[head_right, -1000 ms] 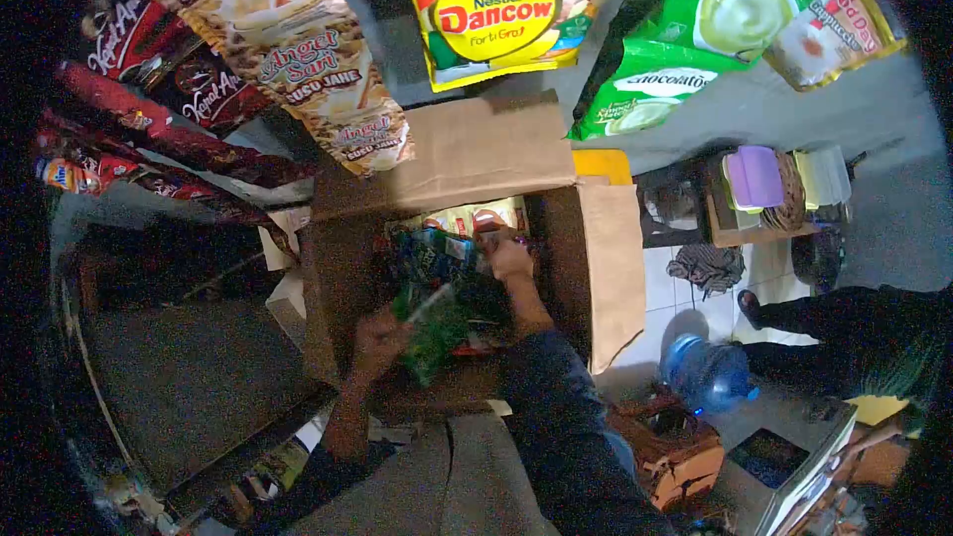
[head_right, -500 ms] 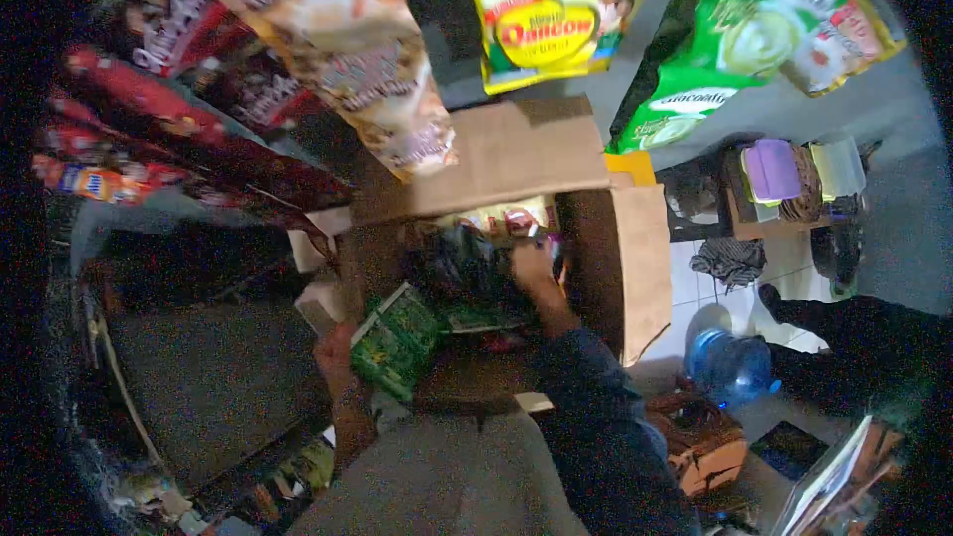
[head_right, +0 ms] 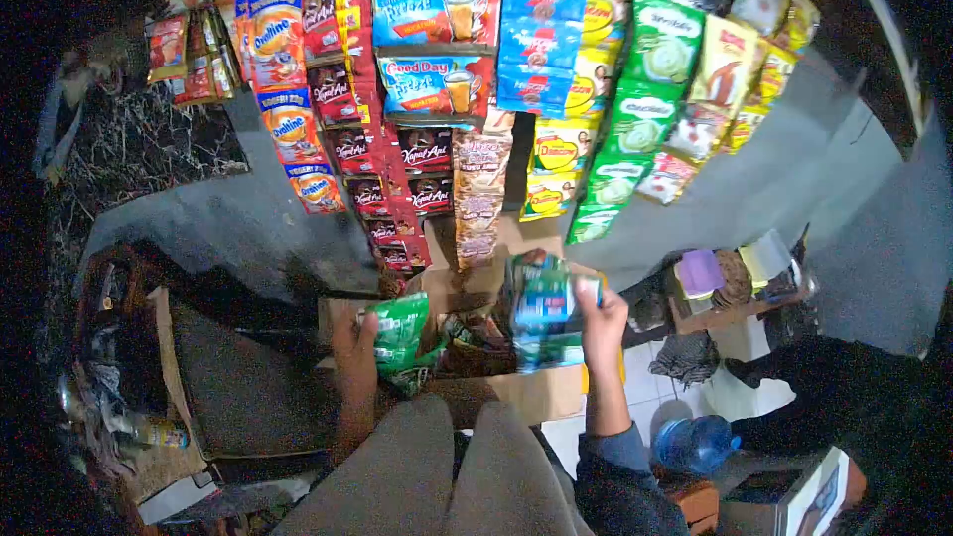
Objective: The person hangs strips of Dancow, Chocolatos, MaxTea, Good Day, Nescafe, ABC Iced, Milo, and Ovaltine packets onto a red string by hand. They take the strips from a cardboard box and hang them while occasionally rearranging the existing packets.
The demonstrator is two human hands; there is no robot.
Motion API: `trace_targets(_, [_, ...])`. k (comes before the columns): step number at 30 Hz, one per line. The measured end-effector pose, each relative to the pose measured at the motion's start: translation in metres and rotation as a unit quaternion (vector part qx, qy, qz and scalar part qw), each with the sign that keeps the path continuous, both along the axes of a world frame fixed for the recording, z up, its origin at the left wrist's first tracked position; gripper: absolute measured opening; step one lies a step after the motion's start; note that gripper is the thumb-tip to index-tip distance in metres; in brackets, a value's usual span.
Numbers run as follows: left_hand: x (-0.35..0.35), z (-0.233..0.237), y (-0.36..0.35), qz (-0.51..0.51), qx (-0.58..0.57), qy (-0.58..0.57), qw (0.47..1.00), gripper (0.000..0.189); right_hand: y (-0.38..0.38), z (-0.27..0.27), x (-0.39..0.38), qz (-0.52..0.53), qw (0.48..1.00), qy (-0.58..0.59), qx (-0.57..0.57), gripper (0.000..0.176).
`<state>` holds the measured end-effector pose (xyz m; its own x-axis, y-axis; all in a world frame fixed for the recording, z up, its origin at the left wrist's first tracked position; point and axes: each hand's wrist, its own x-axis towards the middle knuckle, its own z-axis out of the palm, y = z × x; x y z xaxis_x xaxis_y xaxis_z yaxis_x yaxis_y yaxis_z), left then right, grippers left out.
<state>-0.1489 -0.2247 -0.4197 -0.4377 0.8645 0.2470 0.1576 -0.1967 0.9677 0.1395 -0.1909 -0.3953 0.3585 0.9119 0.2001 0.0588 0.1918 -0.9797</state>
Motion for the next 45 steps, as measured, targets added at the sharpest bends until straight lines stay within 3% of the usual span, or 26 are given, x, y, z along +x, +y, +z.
trace_targets(2, [0.003, 0.021, 0.001, -0.054, 0.0, 0.172, 0.984, 0.017, -0.007, 0.037, -0.005, 0.017, 0.989, 0.145, 0.023, 0.02])
trace_targets(3, [0.008, 0.022, 0.001, -0.061, 0.005, 0.174, 0.983, 0.017, -0.012, 0.055, -0.007, 0.057, 0.973, 0.224, 0.011, 0.022])
trace_targets(5, [0.019, 0.012, 0.01, -0.161, 0.04, 0.028, 0.986, 0.017, -0.015, 0.071, -0.004, 0.141, 0.946, 0.291, -0.017, 0.029])
trace_targets(7, [0.025, -0.004, 0.018, -0.185, 0.048, 0.057, 0.98, 0.012, -0.019, 0.083, -0.005, 0.196, 0.927, 0.319, -0.029, 0.029])
trace_targets(8, [0.034, -0.006, 0.018, -0.195, 0.026, 0.007, 0.98, 0.01, -0.01, 0.067, 0.009, 0.381, 0.829, 0.407, 0.037, 0.026])
trace_targets(9, [0.042, -0.01, 0.018, -0.201, 0.002, -0.043, 0.979, 0.01, -0.021, 0.092, -0.013, 0.251, 0.884, 0.395, -0.007, 0.025])
trace_targets(11, [0.056, -0.028, 0.023, -0.236, 0.024, -0.181, 0.954, 0.03, -0.022, 0.092, -0.02, 0.344, 0.826, 0.446, 0.03, 0.024])
trace_targets(13, [0.076, -0.004, 0.018, -0.167, 0.096, -0.077, 0.978, 0.043, -0.019, 0.093, -0.039, 0.253, 0.871, 0.42, -0.007, 0.022])
trace_targets(16, [0.061, -0.032, 0.036, -0.374, -0.03, 0.165, 0.912, 0.058, -0.008, 0.085, -0.059, 0.224, 0.866, 0.447, -0.027, 0.02])
trace_targets(17, [0.062, -0.022, 0.037, -0.373, -0.029, 0.163, 0.913, 0.058, -0.015, 0.108, -0.076, 0.188, 0.849, 0.493, -0.024, 0.008])
trace_targets(19, [0.065, 0.009, 0.031, -0.37, 0.114, -0.132, 0.913, 0.061, -0.009, 0.104, -0.075, 0.179, 0.864, 0.471, -0.005, 0.007])
trace_targets(20, [0.064, 0.031, 0.027, -0.346, 0.134, -0.172, 0.913, 0.069, -0.004, 0.101, -0.072, 0.178, 0.878, 0.444, 0.008, 0.006])
trace_targets(24, [0.035, 0.067, 0.036, -0.435, 0.179, -0.151, 0.87, 0.077, 0.007, 0.098, -0.064, 0.122, 0.916, 0.378, 0.053, 0.01])
trace_targets(26, [0.034, 0.08, 0.05, -0.369, 0.219, -0.06, 0.901, 0.067, 0.005, 0.102, -0.066, 0.093, 0.923, 0.37, 0.051, 0.014])
trace_targets(27, [0.034, 0.113, 0.044, -0.323, 0.278, 0.138, 0.894, 0.047, 0.007, 0.099, -0.066, 0.096, 0.93, 0.348, 0.064, 0.016])
trace_targets(31, [0.041, 0.151, 0.039, -0.358, 0.235, 0.046, 0.902, 0.031, -0.002, 0.097, -0.063, 0.058, 0.968, 0.221, 0.104, 0.023])
trace_targets(33, [0.045, 0.175, 0.042, -0.355, 0.256, 0.034, 0.898, 0.026, 0.0, 0.073, -0.069, -0.047, 0.945, 0.183, 0.268, 0.037])
trace_targets(34, [0.049, 0.192, 0.042, -0.321, 0.319, 0.077, 0.888, 0.026, 0.001, 0.062, -0.069, -0.219, 0.919, -0.031, 0.327, 0.048])
trace_targets(35, [0.048, 0.201, 0.044, -0.33, 0.293, 0.083, 0.893, 0.026, 0.006, 0.043, -0.067, -0.371, 0.818, -0.242, 0.366, 0.06])
trace_targets(36, [0.051, 0.21, 0.044, -0.337, 0.307, 0.084, 0.886, 0.024, 0.01, 0.013, -0.055, -0.362, 0.797, -0.324, 0.359, 0.083])
trace_targets(37, [0.054, 0.215, 0.044, -0.364, 0.297, 0.047, 0.882, 0.023, 0.005, -0.004, -0.059, -0.353, 0.801, -0.324, 0.357, 0.083])
trace_targets(39, [0.06, 0.221, 0.045, -0.367, 0.311, 0.033, 0.876, 0.023, -0.006, -0.031, -0.072, -0.251, 0.925, -0.197, 0.206, 0.085])
trace_targets(41, [0.062, 0.219, 0.043, -0.37, 0.309, 0.037, 0.875, 0.024, -0.017, -0.048, -0.093, -0.12, 0.971, -0.041, 0.202, 0.091])
trace_targets(43, [0.063, 0.219, 0.042, -0.397, 0.263, 0.001, 0.88, 0.025, -0.019, -0.076, -0.114, -0.067, 0.982, -0.021, 0.176, 0.085])
trace_targets(44, [0.06, 0.219, 0.041, -0.411, 0.27, 0.003, 0.87, 0.024, -0.009, -0.113, -0.119, 0.033, 0.996, 0.046, 0.072, 0.074])
trace_targets(45, [0.057, 0.226, 0.032, -0.458, 0.233, -0.064, 0.855, 0.022, -0.018, -0.109, -0.125, 0.085, 0.995, -0.034, 0.026, 0.066])
